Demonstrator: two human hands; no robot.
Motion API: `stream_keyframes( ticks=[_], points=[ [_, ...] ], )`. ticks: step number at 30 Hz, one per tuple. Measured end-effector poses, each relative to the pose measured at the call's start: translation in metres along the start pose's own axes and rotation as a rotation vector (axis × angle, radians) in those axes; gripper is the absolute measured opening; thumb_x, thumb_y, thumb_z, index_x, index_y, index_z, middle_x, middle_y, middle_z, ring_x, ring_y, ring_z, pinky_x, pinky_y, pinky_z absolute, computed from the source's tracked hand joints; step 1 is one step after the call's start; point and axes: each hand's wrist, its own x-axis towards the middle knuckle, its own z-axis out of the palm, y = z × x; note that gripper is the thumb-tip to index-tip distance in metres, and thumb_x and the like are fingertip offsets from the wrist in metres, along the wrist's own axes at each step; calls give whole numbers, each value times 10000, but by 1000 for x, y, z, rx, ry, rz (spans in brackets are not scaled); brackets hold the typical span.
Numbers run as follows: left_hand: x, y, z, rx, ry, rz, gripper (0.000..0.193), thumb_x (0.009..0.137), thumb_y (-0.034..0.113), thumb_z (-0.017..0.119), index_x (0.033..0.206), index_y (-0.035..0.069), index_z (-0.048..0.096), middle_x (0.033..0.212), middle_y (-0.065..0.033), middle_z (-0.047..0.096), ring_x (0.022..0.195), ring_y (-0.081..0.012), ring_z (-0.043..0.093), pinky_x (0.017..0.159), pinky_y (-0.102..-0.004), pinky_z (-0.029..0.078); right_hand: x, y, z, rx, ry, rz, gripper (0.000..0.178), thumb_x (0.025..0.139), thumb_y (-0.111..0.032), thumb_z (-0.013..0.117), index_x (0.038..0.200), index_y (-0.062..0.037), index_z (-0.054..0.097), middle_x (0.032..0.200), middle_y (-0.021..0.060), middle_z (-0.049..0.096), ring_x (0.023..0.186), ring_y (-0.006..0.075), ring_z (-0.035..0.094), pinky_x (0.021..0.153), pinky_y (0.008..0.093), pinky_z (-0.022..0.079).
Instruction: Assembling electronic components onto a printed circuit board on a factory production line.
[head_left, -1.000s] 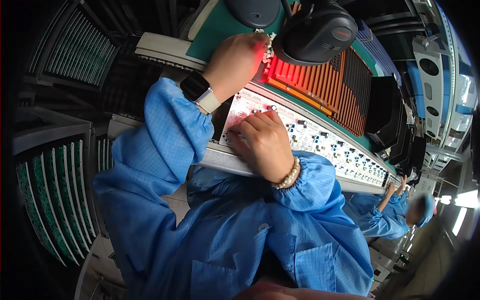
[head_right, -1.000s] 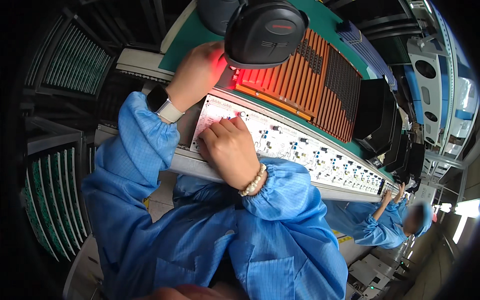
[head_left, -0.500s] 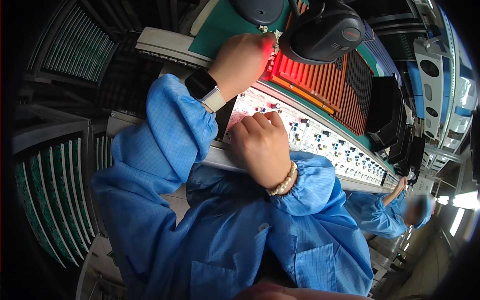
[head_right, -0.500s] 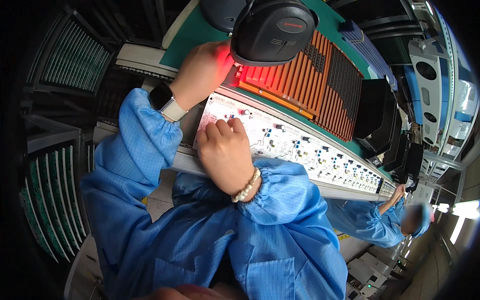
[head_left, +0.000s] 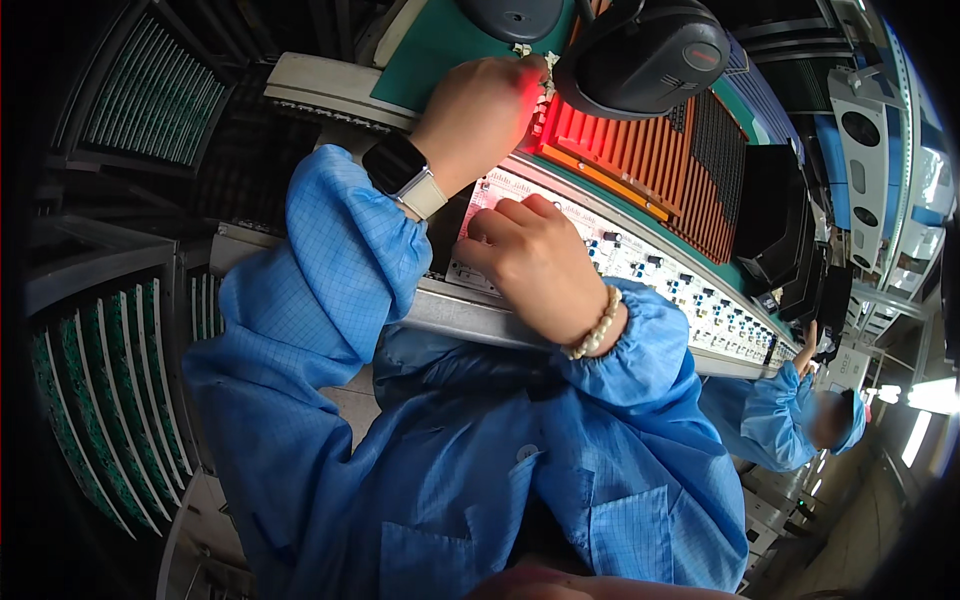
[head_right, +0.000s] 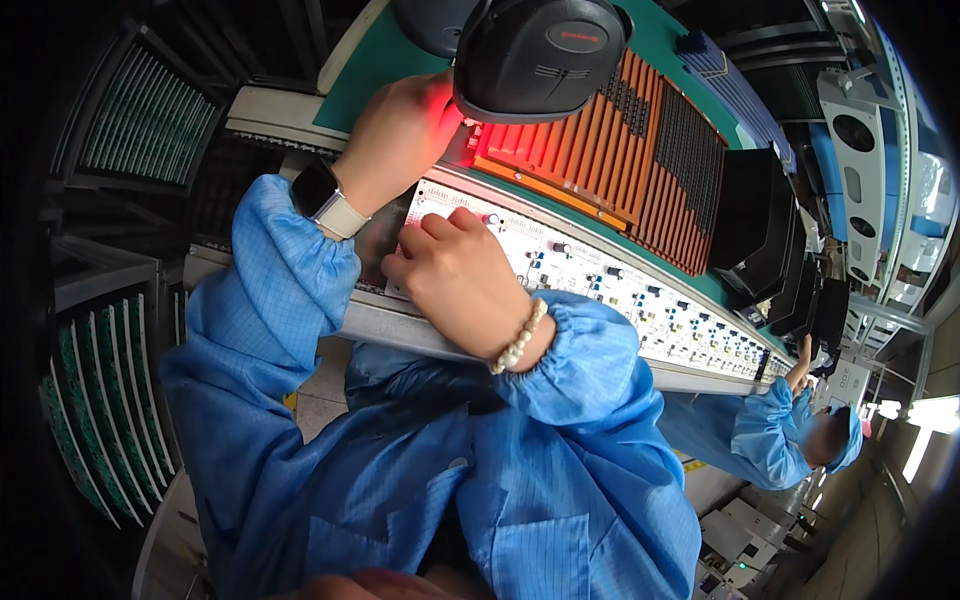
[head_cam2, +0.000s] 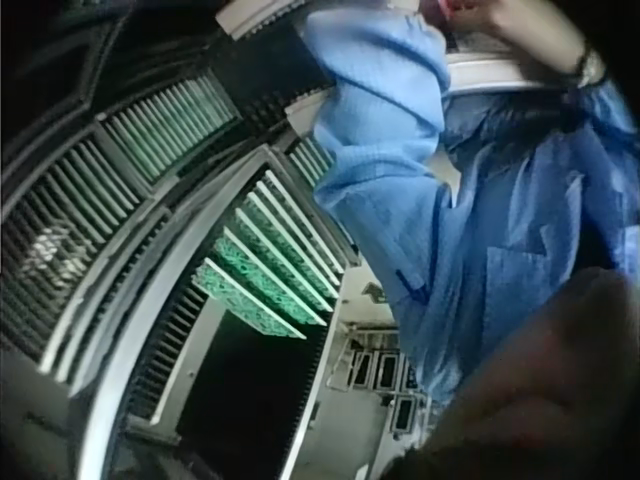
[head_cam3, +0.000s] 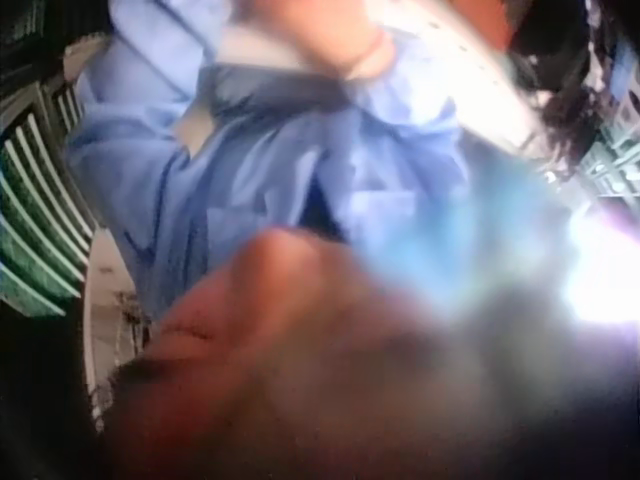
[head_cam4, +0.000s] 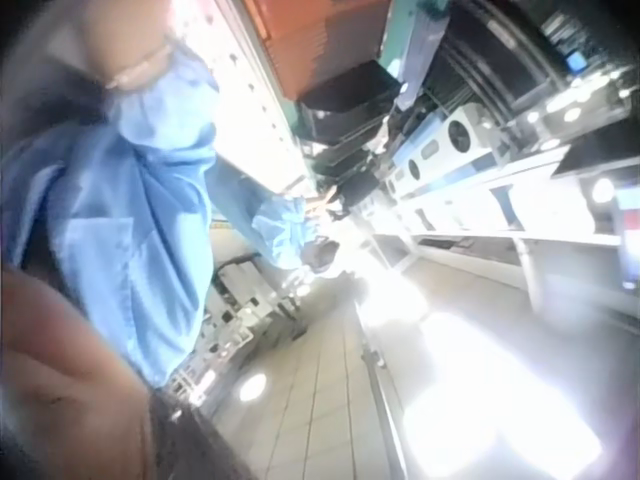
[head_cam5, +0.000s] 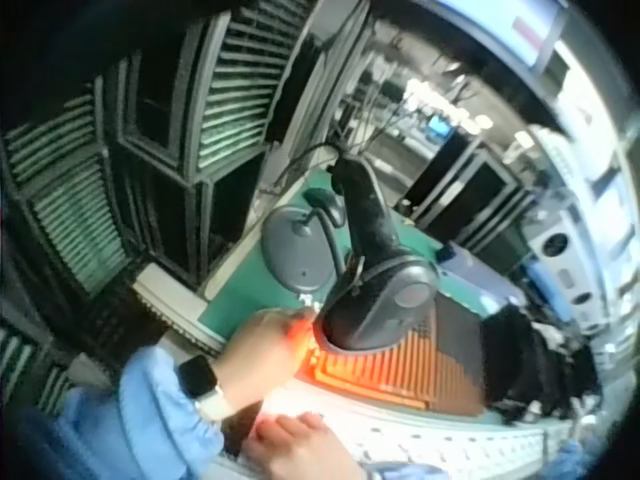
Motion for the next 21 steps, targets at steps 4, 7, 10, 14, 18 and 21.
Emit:
stream_keyframes(
  ticks=[4, 7, 10, 14, 18, 21],
  points=[
    [2, 4, -4, 21, 7, -21, 203, 814, 32, 573, 1008, 0, 625, 785, -178, 660, 768, -354, 668, 678, -438, 552, 11, 10, -5, 13, -30, -109, 144, 733, -125, 601, 843, -158, 688, 837, 11, 586, 840, 188, 595, 738, 314, 470],
    [0, 2, -3, 20, -2, -34, 206, 823, 38, 567, 1017, 2, 626, 796, -178, 662, 778, -355, 669, 685, -440, 551, 17, 13, -4, -27, -100, -145, 142, 738, -135, 606, 839, -177, 697, 834, 6, 579, 863, 178, 599, 742, 308, 474],
    [0, 2, -3, 24, 0, -33, 209, 831, 44, 562, 1026, 2, 627, 813, -178, 664, 790, -356, 669, 697, -443, 550, 22, 14, -3, 49, -38, -107, 127, 746, -136, 613, 812, -186, 709, 837, 20, 587, 844, 198, 611, 714, 315, 488],
    [2, 5, -5, 27, -21, -51, 215, 844, 58, 562, 1042, 7, 629, 853, -178, 673, 817, -356, 670, 713, -444, 548, 37, 16, -12, 63, -322, -7, 105, 755, -126, 622, 773, -170, 716, 865, 56, 633, 826, 252, 640, 662, 347, 508],
    [-1, 3, -3, -16, -21, -72, 225, 852, 75, 570, 1061, 17, 631, 888, -174, 681, 841, -353, 671, 723, -440, 547, 45, 14, -15, 54, -474, 37, 95, 766, -135, 628, 794, -158, 716, 892, 69, 664, 842, 266, 656, 677, 358, 525],
    [1, 4, -4, -13, -17, -81, 226, 865, 88, 562, 1070, 26, 635, 887, -177, 683, 831, -356, 673, 722, -443, 548, 36, 18, -5, -45, -287, -119, 111, 779, -146, 624, 839, -150, 717, 892, 51, 662, 876, 245, 654, 712, 347, 532]
  ],
)
